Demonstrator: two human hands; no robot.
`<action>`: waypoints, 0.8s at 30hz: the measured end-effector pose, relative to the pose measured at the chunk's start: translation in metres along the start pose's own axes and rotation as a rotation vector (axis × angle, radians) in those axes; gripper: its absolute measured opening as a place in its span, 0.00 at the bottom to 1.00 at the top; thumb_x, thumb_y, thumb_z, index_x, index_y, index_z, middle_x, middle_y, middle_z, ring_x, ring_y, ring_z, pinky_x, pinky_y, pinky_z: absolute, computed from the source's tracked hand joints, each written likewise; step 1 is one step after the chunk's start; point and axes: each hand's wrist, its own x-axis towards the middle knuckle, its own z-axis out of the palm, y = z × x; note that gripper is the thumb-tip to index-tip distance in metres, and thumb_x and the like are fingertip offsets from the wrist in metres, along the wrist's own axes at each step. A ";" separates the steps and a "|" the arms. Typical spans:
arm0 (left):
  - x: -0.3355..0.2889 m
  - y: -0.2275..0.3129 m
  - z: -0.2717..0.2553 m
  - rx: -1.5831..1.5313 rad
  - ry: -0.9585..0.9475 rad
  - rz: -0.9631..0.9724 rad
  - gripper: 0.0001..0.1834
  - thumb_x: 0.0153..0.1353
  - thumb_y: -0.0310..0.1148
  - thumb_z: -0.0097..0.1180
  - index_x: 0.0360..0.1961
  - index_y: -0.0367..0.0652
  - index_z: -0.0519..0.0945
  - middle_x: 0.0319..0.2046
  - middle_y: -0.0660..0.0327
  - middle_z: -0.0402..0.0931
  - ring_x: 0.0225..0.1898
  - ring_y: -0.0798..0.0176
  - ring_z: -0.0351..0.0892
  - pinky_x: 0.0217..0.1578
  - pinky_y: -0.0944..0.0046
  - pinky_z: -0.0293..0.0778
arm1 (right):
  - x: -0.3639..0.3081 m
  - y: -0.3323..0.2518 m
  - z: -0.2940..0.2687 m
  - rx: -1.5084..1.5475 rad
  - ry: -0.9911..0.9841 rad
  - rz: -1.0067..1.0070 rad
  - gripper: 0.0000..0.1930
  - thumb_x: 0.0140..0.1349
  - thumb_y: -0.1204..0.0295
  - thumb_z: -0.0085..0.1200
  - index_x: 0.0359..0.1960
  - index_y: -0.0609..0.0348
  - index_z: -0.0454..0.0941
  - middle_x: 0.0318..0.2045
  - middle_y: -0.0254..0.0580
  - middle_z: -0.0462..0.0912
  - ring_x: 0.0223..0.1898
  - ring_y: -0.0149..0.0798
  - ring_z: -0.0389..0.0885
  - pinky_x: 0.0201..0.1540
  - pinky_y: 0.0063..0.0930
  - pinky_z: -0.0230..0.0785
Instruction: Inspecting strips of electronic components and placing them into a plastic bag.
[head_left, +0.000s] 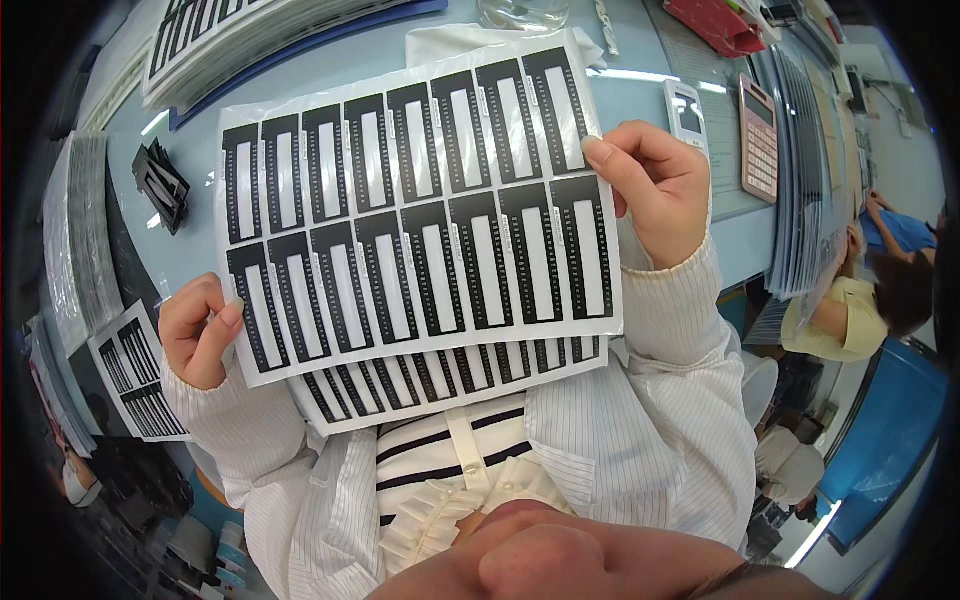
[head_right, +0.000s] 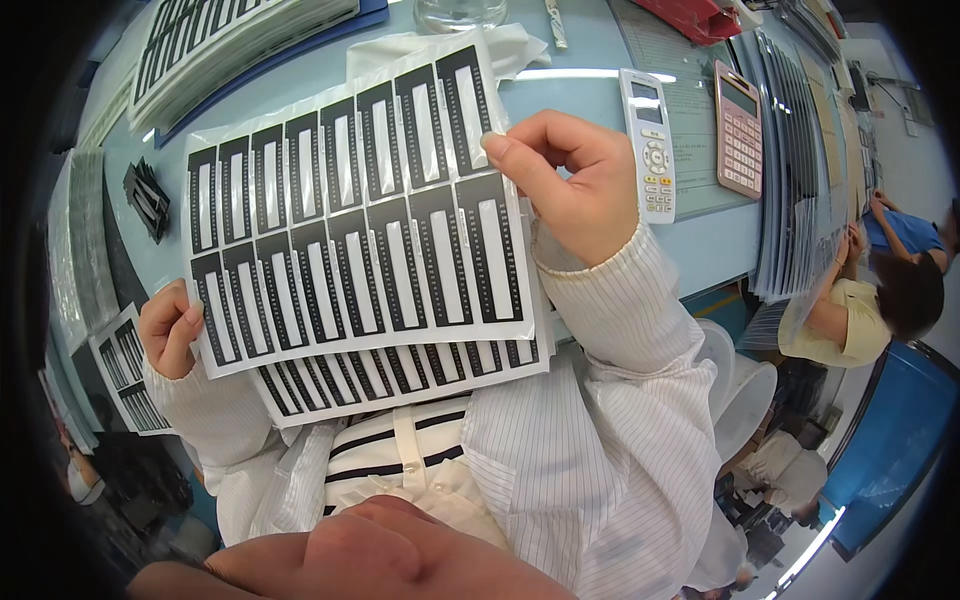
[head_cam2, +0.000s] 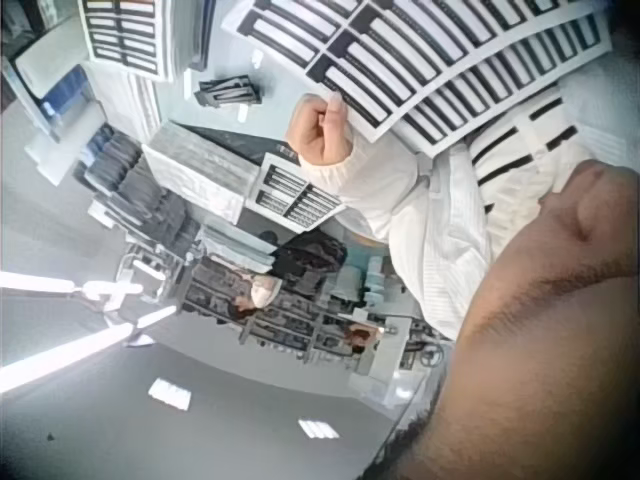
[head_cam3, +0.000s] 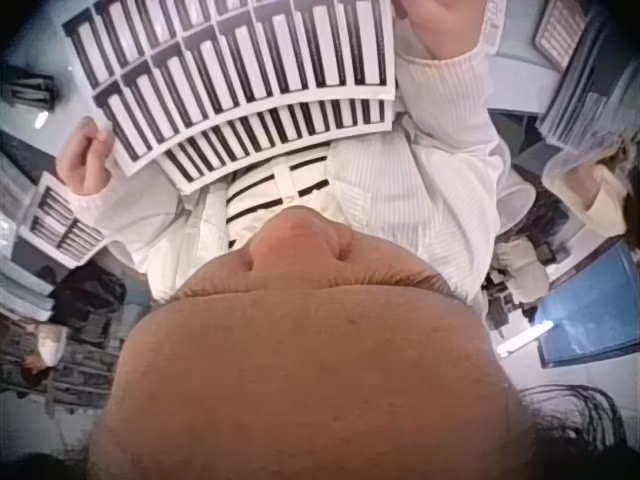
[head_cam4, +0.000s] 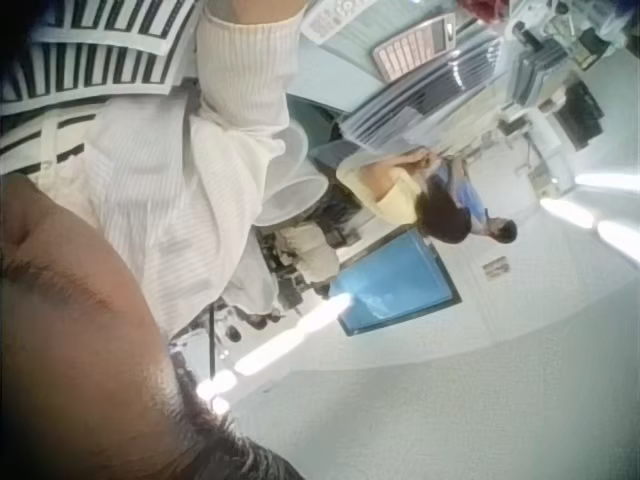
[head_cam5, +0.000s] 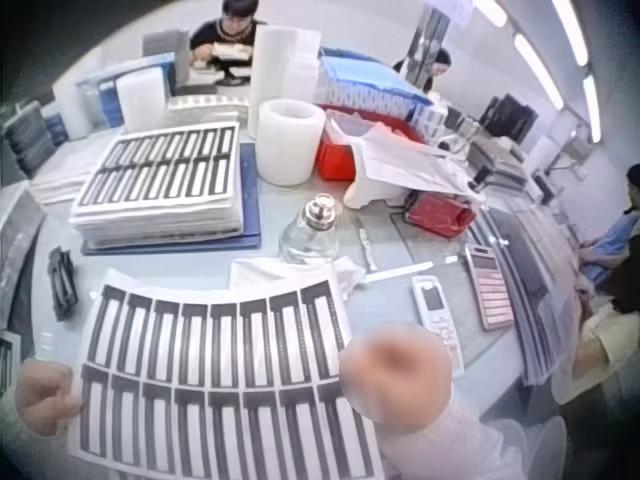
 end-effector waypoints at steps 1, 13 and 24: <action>0.000 -0.001 0.000 0.000 0.000 0.000 0.12 0.48 0.28 0.51 0.13 0.35 0.65 0.13 0.62 0.62 0.16 0.70 0.57 0.19 0.71 0.51 | 0.000 0.000 0.000 -0.005 -0.001 -0.001 0.06 0.56 0.74 0.54 0.24 0.64 0.75 0.17 0.28 0.74 0.16 0.18 0.65 0.18 0.10 0.54; -0.002 -0.005 0.000 -0.006 0.046 0.042 0.14 0.49 0.30 0.52 0.13 0.36 0.64 0.13 0.62 0.61 0.16 0.69 0.57 0.19 0.71 0.51 | 0.001 -0.002 -0.001 0.019 -0.005 0.054 0.06 0.55 0.75 0.55 0.24 0.66 0.77 0.17 0.30 0.75 0.19 0.20 0.68 0.22 0.13 0.58; -0.003 -0.004 0.000 -0.022 0.051 0.042 0.14 0.48 0.30 0.51 0.13 0.36 0.63 0.14 0.62 0.61 0.16 0.69 0.57 0.20 0.71 0.51 | 0.000 0.001 -0.001 0.028 -0.008 0.055 0.06 0.57 0.76 0.52 0.23 0.64 0.74 0.17 0.28 0.72 0.16 0.18 0.64 0.19 0.11 0.53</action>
